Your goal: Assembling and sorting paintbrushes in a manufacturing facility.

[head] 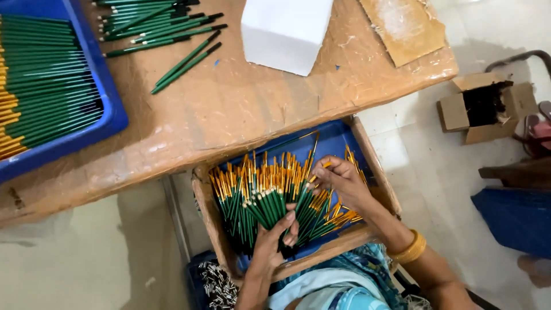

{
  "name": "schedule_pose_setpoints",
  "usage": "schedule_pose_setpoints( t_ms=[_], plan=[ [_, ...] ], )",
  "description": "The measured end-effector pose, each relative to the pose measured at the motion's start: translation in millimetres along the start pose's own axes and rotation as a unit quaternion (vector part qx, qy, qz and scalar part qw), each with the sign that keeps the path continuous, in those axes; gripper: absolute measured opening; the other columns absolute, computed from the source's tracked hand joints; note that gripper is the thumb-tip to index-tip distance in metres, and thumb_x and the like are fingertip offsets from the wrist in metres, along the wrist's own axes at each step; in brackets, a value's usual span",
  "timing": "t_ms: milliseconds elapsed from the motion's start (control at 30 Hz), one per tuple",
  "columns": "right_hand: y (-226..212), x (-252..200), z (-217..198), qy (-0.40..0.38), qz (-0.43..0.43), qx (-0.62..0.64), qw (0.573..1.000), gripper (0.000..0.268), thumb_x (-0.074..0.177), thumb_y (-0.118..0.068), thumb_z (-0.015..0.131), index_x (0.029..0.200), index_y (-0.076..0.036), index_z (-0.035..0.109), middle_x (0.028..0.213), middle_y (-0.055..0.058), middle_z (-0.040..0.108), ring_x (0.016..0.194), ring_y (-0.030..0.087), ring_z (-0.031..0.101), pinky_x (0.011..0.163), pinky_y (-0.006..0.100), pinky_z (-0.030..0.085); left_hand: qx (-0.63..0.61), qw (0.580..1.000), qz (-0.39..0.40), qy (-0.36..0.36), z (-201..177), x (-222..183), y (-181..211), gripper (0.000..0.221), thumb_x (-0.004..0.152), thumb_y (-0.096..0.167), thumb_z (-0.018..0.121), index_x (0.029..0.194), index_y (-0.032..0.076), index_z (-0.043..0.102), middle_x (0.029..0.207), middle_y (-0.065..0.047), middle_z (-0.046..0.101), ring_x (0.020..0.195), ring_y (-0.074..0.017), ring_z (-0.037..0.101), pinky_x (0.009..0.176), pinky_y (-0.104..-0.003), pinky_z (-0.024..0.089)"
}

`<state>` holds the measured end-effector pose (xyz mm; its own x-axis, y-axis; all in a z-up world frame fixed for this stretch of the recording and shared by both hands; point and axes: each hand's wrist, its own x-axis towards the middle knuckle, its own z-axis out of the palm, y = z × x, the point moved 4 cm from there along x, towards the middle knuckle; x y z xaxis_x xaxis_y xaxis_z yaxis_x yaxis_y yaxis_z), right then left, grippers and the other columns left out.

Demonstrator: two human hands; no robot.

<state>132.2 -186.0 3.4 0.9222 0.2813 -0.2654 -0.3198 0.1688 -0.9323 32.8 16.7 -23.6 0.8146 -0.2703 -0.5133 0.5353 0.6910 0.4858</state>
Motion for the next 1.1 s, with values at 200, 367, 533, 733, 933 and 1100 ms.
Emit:
schedule_pose_setpoints(
  t_ms=[200, 367, 533, 733, 933, 1100],
  plan=[
    [-9.4, -7.7, 7.4, -0.055, 0.01, 0.041, 0.998, 0.012, 0.102, -0.017, 0.06, 0.103, -0.005, 0.062, 0.093, 0.009, 0.074, 0.088, 0.019, 0.076, 0.071, 0.032, 0.065, 0.004, 1.0, -0.005, -0.014, 2.7, -0.3, -7.9, 0.025, 0.094, 0.006, 0.073, 0.117, -0.004, 0.068, 0.067, -0.005, 0.057, 0.05, -0.0104, 0.048, 0.044, -0.027, 0.038],
    [-13.6, -11.0, 11.6, -0.047, 0.024, -0.135, 0.989, 0.013, 0.103, -0.015, 0.063, 0.107, -0.003, 0.064, 0.096, 0.013, 0.073, 0.083, 0.024, 0.077, 0.069, 0.033, 0.062, 0.384, 0.903, 0.191, 0.017, -6.9, -5.1, 14.1, 0.034, 0.084, 0.004, 0.074, 0.116, -0.002, 0.069, 0.078, -0.007, 0.067, 0.065, -0.0129, 0.062, 0.056, -0.027, 0.047],
    [-146.8, -67.7, 54.5, 0.029, -0.337, -0.446, 0.828, 0.026, 0.104, -0.005, 0.059, 0.129, 0.001, 0.061, 0.124, 0.02, 0.071, 0.115, 0.036, 0.07, 0.095, 0.046, 0.058, 0.717, 0.638, 0.243, 0.143, -26.4, -15.3, 30.5, 0.044, 0.068, -0.003, 0.074, 0.111, 0.004, 0.072, 0.097, -0.013, 0.075, 0.075, -0.0245, 0.071, 0.057, -0.033, 0.057],
    [-156.2, -99.2, 49.2, -0.012, -0.268, -0.509, 0.818, 0.028, 0.101, -0.006, 0.058, 0.128, 0.0, 0.062, 0.123, 0.018, 0.071, 0.109, 0.034, 0.07, 0.088, 0.044, 0.057, 0.625, 0.719, 0.258, 0.16, -36.6, -15.0, 22.0, 0.051, 0.07, 0.001, 0.072, 0.121, -0.002, 0.067, 0.108, -0.022, 0.074, 0.094, -0.0342, 0.073, 0.084, -0.041, 0.057],
    [-120.0, -81.1, 45.2, -0.08, -0.227, -0.567, 0.788, 0.031, 0.098, -0.007, 0.057, 0.127, -0.002, 0.063, 0.121, 0.016, 0.071, 0.103, 0.032, 0.07, 0.082, 0.042, 0.056, 0.522, 0.844, 0.052, -0.11, 51.5, 11.8, -4.4, 0.037, 0.094, 0.025, 0.073, 0.121, 0.0, 0.068, 0.104, -0.022, 0.075, 0.095, -0.0332, 0.075, 0.085, -0.042, 0.056],
    [-78.8, -89.3, 12.6, -0.048, -0.154, -0.622, 0.766, 0.032, 0.095, -0.008, 0.056, 0.126, -0.004, 0.064, 0.12, 0.014, 0.071, 0.098, 0.031, 0.07, 0.076, 0.041, 0.056, 0.609, 0.764, 0.203, -0.06, 37.5, 50.7, -46.7, 0.044, 0.086, 0.017, 0.073, 0.127, 0.002, 0.071, 0.104, -0.026, 0.073, 0.093, -0.0438, 0.069, 0.074, -0.049, 0.055]
  ],
)
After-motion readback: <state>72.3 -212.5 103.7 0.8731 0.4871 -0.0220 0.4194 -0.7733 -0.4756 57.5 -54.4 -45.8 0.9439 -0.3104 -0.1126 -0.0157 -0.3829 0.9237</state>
